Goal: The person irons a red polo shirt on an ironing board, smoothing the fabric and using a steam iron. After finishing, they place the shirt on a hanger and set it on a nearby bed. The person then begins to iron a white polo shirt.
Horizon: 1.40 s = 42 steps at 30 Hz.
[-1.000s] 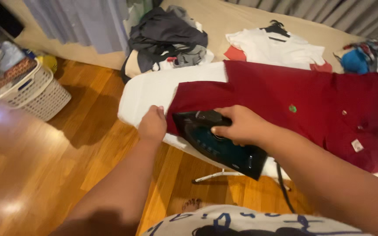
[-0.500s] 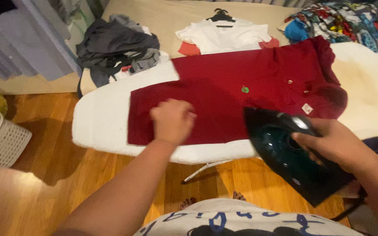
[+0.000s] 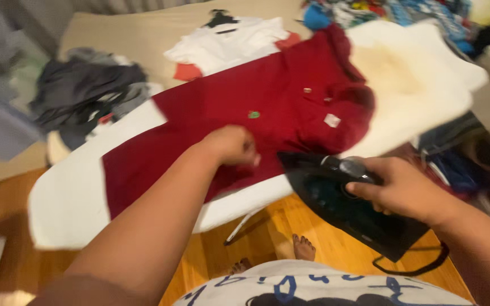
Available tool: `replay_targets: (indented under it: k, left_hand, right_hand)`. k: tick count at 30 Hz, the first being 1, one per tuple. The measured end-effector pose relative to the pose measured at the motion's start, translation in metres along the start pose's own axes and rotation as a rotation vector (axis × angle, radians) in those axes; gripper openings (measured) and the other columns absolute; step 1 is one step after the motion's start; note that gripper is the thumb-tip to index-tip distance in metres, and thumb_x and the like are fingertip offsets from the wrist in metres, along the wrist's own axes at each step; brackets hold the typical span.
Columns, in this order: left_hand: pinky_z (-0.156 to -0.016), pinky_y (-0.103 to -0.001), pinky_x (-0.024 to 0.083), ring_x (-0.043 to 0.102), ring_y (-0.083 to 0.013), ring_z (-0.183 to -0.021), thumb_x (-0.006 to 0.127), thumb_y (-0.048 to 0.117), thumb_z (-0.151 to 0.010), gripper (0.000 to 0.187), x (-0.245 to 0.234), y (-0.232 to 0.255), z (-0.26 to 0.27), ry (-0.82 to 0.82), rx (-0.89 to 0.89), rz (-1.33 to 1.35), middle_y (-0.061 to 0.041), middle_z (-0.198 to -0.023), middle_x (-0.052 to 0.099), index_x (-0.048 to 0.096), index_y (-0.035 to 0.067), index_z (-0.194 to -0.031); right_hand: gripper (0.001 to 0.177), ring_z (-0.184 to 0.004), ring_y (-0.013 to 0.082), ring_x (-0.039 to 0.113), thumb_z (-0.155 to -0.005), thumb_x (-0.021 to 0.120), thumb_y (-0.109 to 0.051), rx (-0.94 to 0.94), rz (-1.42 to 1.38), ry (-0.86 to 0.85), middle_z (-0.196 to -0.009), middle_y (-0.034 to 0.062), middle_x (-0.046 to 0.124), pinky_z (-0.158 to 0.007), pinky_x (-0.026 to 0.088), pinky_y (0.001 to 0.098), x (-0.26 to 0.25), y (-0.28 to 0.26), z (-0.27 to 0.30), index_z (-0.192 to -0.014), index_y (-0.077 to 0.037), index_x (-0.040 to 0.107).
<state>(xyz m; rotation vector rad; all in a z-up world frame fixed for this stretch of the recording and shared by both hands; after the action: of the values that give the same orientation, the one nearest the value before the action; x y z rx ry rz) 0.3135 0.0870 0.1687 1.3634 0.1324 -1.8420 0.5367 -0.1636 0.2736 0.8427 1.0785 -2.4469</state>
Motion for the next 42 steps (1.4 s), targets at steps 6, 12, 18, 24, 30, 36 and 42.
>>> replay_targets:
  k: [6, 12, 18, 24, 30, 36, 42]
  left_hand:
    - [-0.084, -0.044, 0.054, 0.069, -0.032, -0.099, 0.088, 0.031, -0.071, 0.04, 0.002, 0.096, -0.115, 0.244, 0.661, -0.019, -0.012, -0.103, 0.072, 0.078, 0.017, -0.107]
    - [-0.082, -0.039, 0.056, 0.074, -0.0249, -0.092, 0.089, 0.035, -0.072, 0.036, 0.004, 0.124, -0.188, -0.024, 0.641, -0.092, -0.007, -0.097, 0.077, 0.08, 0.017, -0.102]
    - [-0.077, -0.034, 0.055, 0.073, -0.0186, -0.082, 0.089, 0.03, -0.07, 0.03, -0.006, 0.15, -0.196, -0.187, 0.562, -0.094, -0.004, -0.088, 0.079, 0.081, 0.015, -0.094]
    - [-0.067, -0.037, 0.055, 0.068, -0.0215, -0.077, 0.088, 0.029, -0.074, 0.028, 0.003, 0.139, -0.195, -0.254, 0.47, 0.23, -0.006, -0.087, 0.074, 0.078, 0.013, -0.095]
    - [-0.075, -0.038, 0.057, 0.071, -0.0242, -0.085, 0.084, 0.023, -0.081, 0.024, 0.009, 0.039, -0.116, 0.643, 0.312, 0.45, -0.007, -0.089, 0.072, 0.069, 0.009, -0.094]
    - [-0.111, -0.062, 0.023, 0.039, -0.0238, -0.141, 0.061, 0.032, -0.095, 0.051, 0.062, -0.02, 0.014, 0.72, -0.102, -0.084, -0.006, -0.152, 0.046, 0.051, 0.018, -0.143]
    - [-0.122, -0.058, 0.011, 0.023, -0.0219, -0.153, 0.042, 0.035, -0.103, 0.058, 0.078, -0.05, 0.012, 0.676, -0.197, -0.074, -0.004, -0.166, 0.03, 0.034, 0.015, -0.158]
  right_hand:
    - [0.056, -0.052, 0.0162, 0.059, -0.081, 0.078, -0.027, -0.118, -0.007, -0.011, -0.072, 0.0061, 0.074, -0.055, 0.051, 0.0325, -0.002, 0.014, 0.011, -0.135, -0.02, 0.069]
    - [0.057, -0.062, 0.0146, 0.068, -0.08, 0.078, -0.025, -0.236, -0.098, 0.068, -0.081, 0.0067, 0.079, -0.063, 0.056, 0.0311, 0.004, 0.025, 0.018, -0.135, -0.016, 0.065]
    - [0.048, -0.078, 0.021, 0.073, -0.08, 0.075, -0.023, -0.21, -0.1, 0.123, -0.09, 0.0115, 0.08, -0.075, 0.057, 0.0366, 0.01, 0.012, 0.018, -0.127, -0.015, 0.069]
    - [0.045, -0.084, 0.0223, 0.075, -0.083, 0.075, -0.024, -0.287, -0.007, 0.221, -0.094, 0.014, 0.078, -0.081, 0.057, 0.0373, 0.024, -0.008, -0.016, -0.125, -0.012, 0.069]
    - [0.045, -0.058, 0.0193, 0.069, -0.084, 0.076, -0.031, -0.084, 0.036, 0.175, -0.075, 0.0076, 0.076, -0.062, 0.056, 0.0357, 0.002, 0.003, 0.0, -0.128, -0.021, 0.071]
    - [0.03, -0.042, 0.0154, 0.053, -0.088, 0.074, -0.026, -0.065, -0.073, 0.01, -0.057, 0.0071, 0.058, -0.042, 0.042, 0.0323, 0.0, -0.014, -0.013, -0.115, -0.012, 0.075]
    - [0.024, -0.044, 0.0126, 0.055, -0.088, 0.071, -0.019, -0.304, -0.05, -0.058, -0.063, 0.0034, 0.061, -0.041, 0.045, 0.0311, 0.031, -0.084, -0.069, -0.108, -0.008, 0.075]
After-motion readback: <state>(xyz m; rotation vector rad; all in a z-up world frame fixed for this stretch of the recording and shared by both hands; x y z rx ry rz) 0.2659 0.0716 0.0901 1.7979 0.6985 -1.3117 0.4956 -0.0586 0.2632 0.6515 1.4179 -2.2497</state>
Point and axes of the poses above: each hand's wrist, its own z-axis away from the middle knuckle, its own x-axis out of the palm, y = z × x, the point moved 1 cm from there along -z, towards the middle knuckle
